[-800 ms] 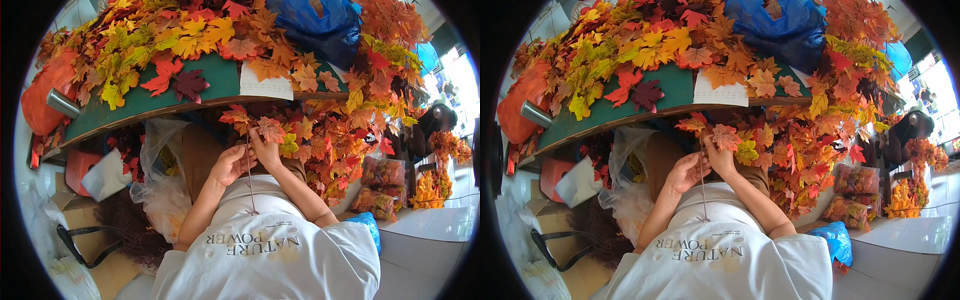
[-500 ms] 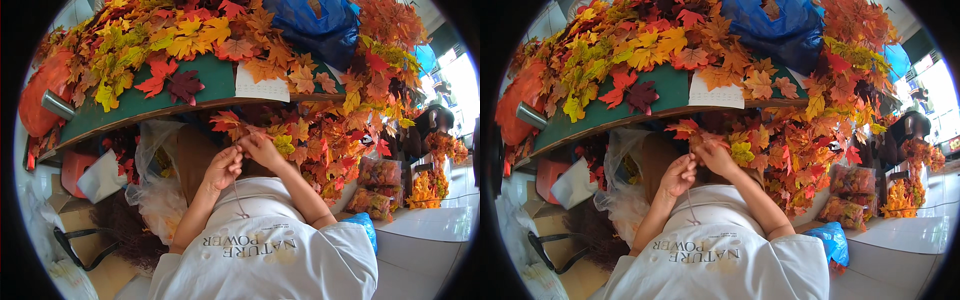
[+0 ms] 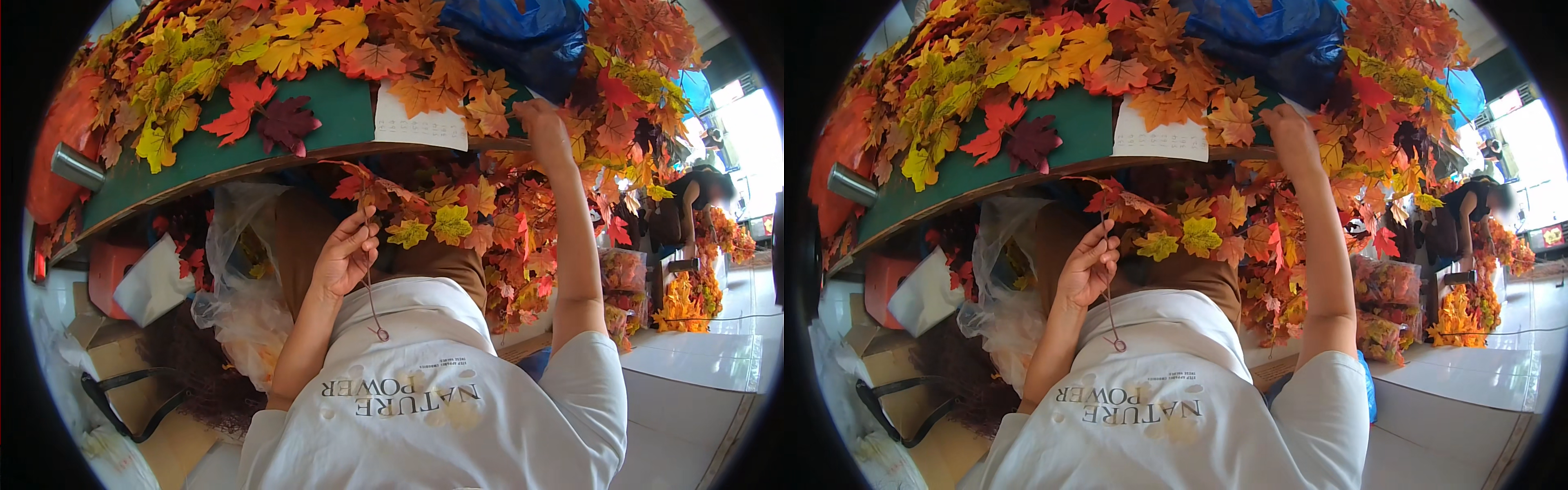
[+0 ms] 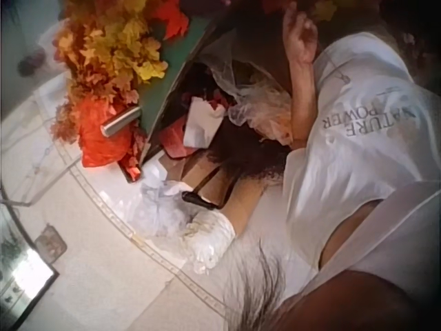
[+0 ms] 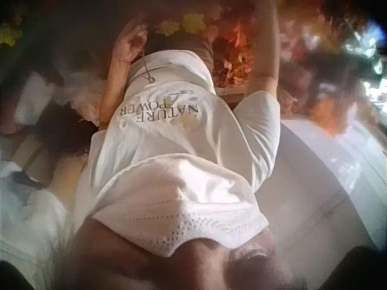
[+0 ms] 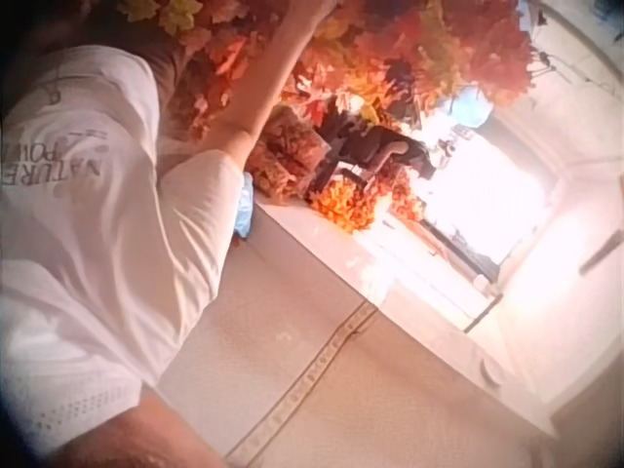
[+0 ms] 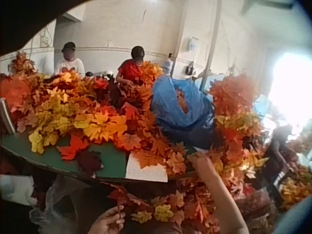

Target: Assembling artificial maple leaf branches by attaching individual leaves to a plastic stem.

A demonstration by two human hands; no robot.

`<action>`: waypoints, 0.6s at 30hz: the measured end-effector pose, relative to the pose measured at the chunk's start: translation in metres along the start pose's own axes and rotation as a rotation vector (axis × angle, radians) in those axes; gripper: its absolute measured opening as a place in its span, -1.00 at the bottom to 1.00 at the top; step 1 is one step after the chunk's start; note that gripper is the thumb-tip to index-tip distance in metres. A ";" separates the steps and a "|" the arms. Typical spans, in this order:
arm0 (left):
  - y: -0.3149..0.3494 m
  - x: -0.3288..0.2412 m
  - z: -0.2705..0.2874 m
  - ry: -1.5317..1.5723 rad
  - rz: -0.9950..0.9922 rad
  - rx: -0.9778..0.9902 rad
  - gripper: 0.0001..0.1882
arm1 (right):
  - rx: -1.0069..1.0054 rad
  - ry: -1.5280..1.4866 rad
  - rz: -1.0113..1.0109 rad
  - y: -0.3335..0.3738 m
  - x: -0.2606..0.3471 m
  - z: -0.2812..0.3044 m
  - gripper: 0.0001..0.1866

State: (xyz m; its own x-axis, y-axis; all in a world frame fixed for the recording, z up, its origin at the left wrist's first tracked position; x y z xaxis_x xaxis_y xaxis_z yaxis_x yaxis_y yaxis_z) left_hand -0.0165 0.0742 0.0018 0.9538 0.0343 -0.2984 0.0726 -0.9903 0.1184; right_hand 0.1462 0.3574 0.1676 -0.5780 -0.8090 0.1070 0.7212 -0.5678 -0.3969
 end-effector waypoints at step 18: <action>0.003 0.012 0.003 -0.046 0.046 0.009 -0.63 | -0.027 0.329 0.412 -0.051 -0.004 0.009 -0.67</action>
State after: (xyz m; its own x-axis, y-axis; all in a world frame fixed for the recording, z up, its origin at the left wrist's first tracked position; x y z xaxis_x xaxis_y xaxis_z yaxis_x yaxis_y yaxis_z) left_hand -0.0054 0.0715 -0.0040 0.9417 -0.0175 -0.3361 0.0259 -0.9919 0.1244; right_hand 0.1146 0.3881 0.1959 -0.3408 -0.8714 -0.3529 0.9063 -0.2046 -0.3699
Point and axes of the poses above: each hand's wrist, its own y-axis away from the middle knuckle, its own z-axis out of the back of the hand, x = y × z, the point moved 7 cm from there along -y, towards the middle knuckle, and after that the axes turned 4 degrees about -y, right-handed, at the moved point
